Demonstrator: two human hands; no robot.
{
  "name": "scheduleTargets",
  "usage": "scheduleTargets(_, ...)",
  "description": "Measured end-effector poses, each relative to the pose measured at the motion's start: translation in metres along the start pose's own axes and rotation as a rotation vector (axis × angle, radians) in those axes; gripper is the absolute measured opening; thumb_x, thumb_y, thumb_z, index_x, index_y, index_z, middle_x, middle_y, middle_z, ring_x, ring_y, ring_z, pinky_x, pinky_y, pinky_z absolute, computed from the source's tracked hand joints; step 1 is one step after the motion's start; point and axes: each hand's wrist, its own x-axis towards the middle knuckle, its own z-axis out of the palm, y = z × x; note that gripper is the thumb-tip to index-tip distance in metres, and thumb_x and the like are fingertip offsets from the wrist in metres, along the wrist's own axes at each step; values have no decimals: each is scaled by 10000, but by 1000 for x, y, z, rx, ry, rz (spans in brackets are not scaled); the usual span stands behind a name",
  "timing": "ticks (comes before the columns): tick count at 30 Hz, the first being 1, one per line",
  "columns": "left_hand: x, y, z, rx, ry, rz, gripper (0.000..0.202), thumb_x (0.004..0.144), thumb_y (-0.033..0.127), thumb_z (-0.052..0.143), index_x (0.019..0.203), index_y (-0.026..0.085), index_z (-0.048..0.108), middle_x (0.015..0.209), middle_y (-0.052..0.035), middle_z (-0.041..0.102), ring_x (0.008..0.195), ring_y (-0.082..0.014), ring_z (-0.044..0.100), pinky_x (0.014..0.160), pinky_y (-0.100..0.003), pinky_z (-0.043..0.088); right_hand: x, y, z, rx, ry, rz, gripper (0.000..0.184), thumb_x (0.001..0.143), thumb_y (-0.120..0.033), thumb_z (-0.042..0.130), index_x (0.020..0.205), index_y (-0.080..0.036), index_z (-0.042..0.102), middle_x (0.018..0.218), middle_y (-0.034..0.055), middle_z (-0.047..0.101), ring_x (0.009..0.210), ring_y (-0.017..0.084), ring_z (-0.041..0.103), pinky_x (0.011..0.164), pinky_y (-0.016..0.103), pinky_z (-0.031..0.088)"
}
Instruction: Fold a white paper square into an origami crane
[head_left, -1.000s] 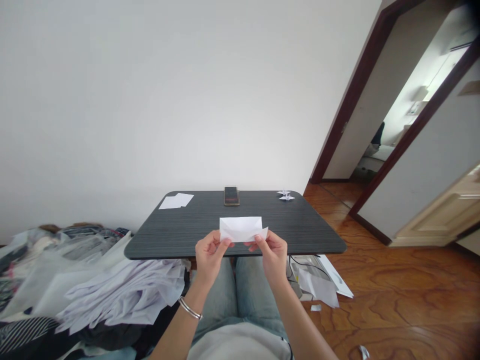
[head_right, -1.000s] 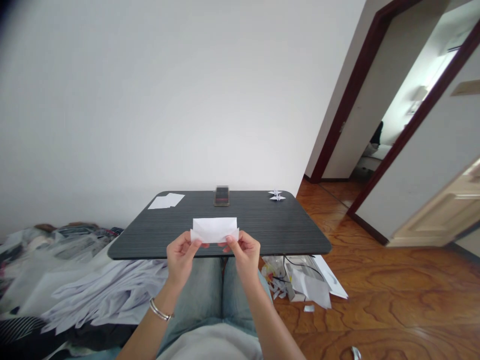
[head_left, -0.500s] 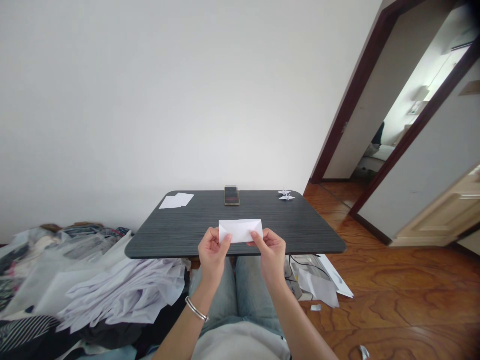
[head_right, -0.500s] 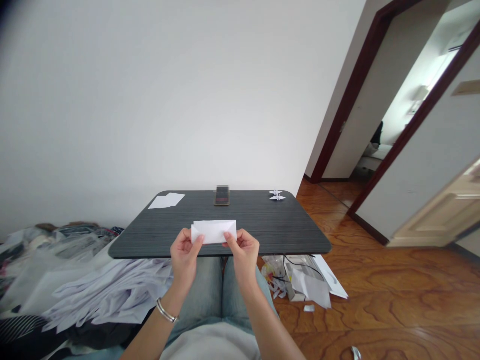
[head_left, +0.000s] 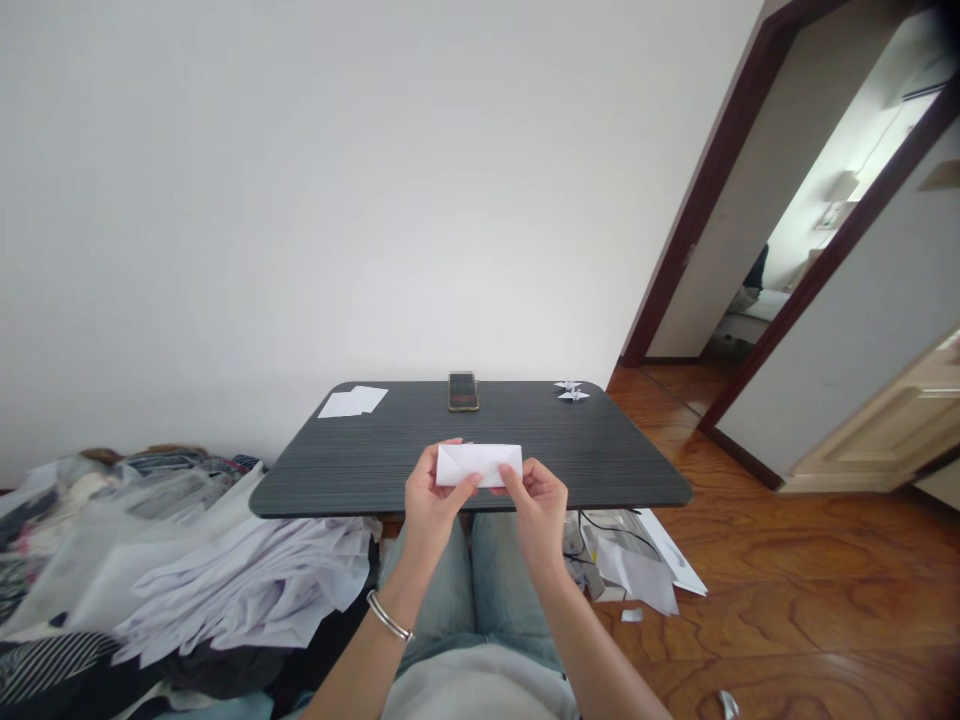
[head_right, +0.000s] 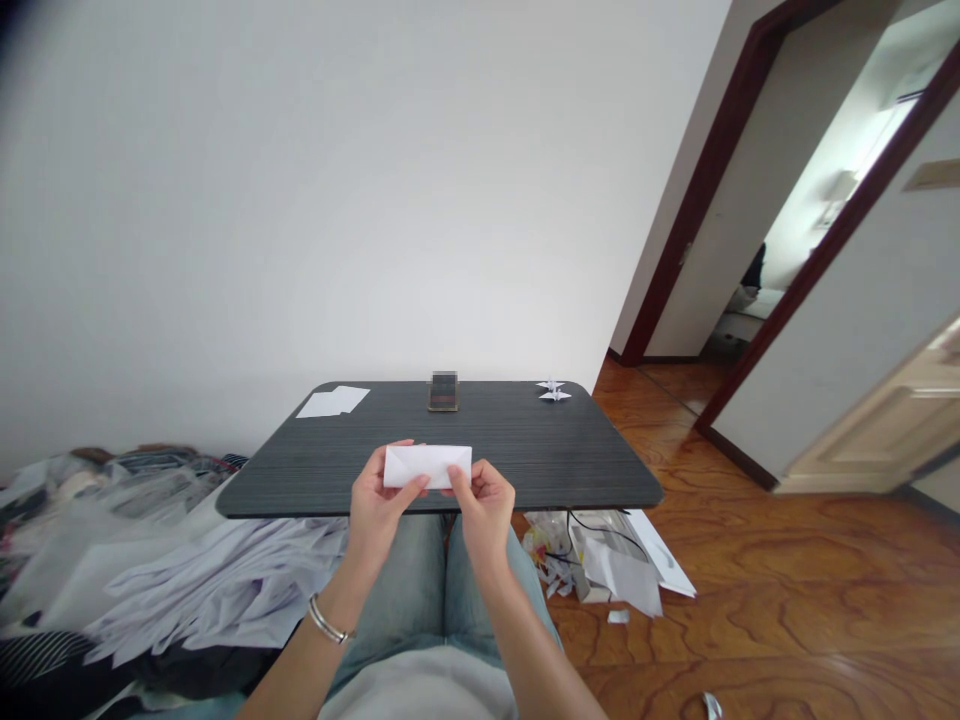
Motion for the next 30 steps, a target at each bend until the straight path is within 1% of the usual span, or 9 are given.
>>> scheduleTargets(2,-1,0,2,8,42,6,442,621,251,725,1009,157,535,953,-70,653,755,-170,638,545,-210,528,-1,-1,1,0,2,-9,304,702,-348,671,540,-168,488,488,-55,467,451,88,472,467,217,461)
scheduleTargets(7,-5,2,6,-18,61,33,539,638,238,711,1124,194,485,995,-70,629,769,-171,639,543,-213,535,0,-1,1,-15,13,-17,308,694,-344,680,546,-173,471,488,-60,460,444,86,474,459,217,470)
scheduleTargets(10,-5,1,6,-7,70,56,553,645,239,708,1147,207,478,892,-37,620,698,-148,625,524,-209,532,0,-1,1,-4,26,-19,300,689,-353,683,584,-182,461,512,-54,493,461,96,497,462,227,492)
scheduleTargets(13,-4,0,5,-5,83,81,491,653,252,704,1095,197,498,800,-11,599,641,-131,601,489,-205,526,-1,-2,2,41,19,-6,275,690,-342,686,721,-199,453,563,-40,579,486,114,544,470,236,507)
scheduleTargets(15,-3,-1,4,-9,93,91,426,662,263,698,1035,189,506,777,-5,595,632,-127,594,476,-200,521,-2,-3,3,75,5,10,310,695,-319,688,837,-212,435,601,-33,628,504,124,572,489,245,516)
scheduleTargets(17,-3,-1,3,-13,98,93,384,674,272,691,995,187,498,761,0,596,624,-123,594,473,-196,518,-2,-4,2,88,-5,26,353,699,-306,690,920,-215,430,608,-32,644,513,133,589,500,250,518)
scheduleTargets(19,-3,-1,2,-16,93,90,362,680,275,686,969,187,486,738,6,598,609,-120,595,472,-193,514,-1,-3,1,85,-14,48,361,694,-317,692,948,-205,462,600,-28,646,512,142,594,494,254,514)
scheduleTargets(24,-2,-1,1,-13,73,79,343,675,284,690,919,192,468,686,23,593,583,-119,592,472,-199,512,3,-1,-2,85,-33,98,242,700,-383,671,770,-164,595,595,-7,632,511,137,570,451,235,484)
scheduleTargets(30,-2,0,-1,12,53,78,337,683,282,681,936,193,477,689,19,597,593,-121,588,471,-201,519,4,0,-3,130,-13,108,216,697,-362,680,682,-158,612,544,-25,576,491,104,516,425,197,453)
